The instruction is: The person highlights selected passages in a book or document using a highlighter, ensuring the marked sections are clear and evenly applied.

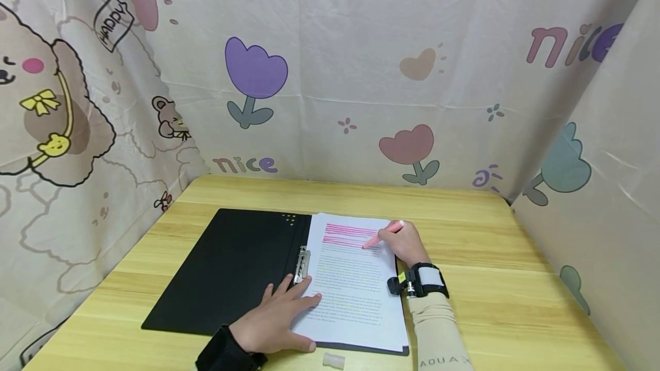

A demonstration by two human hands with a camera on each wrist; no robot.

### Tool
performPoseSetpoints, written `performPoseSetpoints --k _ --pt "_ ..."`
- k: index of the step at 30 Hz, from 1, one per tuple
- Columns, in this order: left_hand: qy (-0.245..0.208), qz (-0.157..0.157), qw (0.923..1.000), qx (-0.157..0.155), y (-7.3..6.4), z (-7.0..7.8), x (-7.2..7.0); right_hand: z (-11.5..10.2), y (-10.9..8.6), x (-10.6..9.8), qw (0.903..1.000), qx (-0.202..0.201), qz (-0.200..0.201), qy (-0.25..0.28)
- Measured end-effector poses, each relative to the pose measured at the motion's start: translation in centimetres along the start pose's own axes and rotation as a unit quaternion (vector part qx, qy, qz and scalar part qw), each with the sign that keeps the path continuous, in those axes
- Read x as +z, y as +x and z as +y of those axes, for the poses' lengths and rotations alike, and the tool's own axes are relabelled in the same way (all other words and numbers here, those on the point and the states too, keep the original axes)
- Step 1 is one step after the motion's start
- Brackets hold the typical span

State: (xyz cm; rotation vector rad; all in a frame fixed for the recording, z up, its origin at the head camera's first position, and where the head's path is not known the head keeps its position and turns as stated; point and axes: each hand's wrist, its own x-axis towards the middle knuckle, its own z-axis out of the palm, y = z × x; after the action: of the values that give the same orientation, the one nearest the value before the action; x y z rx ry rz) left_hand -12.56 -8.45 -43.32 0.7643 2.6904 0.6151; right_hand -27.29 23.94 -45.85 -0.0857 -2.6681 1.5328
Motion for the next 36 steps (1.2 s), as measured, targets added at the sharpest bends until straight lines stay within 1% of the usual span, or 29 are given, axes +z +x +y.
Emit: performPoseSetpoints --k 10,14,23,31,36 --pt "-0.001 -0.001 1.0000 -0.003 0.00 0.03 -0.07 0.17 -0.09 -0.20 1.0000 0.009 -0.002 0.004" --pt "0.000 0.000 1.0000 -0.002 0.04 0.02 -0.01 0.32 -0.02 -0.25 1.0000 0.006 -0.003 -0.002" --pt "-0.005 0.000 1.0000 -0.004 0.11 -0.07 0.04 0.45 -0.01 -0.38 1.0000 0.003 -0.005 0.005" --pt "-0.004 0.000 1.0000 -0.004 0.13 0.01 0.07 0.36 -0.01 -0.75 0.9999 0.015 0.004 -0.005" --pt "-0.005 -0.004 1.0000 -0.005 0.14 -0.09 0.11 0.45 -0.04 -0.94 0.9999 0.014 -0.002 -0.008"
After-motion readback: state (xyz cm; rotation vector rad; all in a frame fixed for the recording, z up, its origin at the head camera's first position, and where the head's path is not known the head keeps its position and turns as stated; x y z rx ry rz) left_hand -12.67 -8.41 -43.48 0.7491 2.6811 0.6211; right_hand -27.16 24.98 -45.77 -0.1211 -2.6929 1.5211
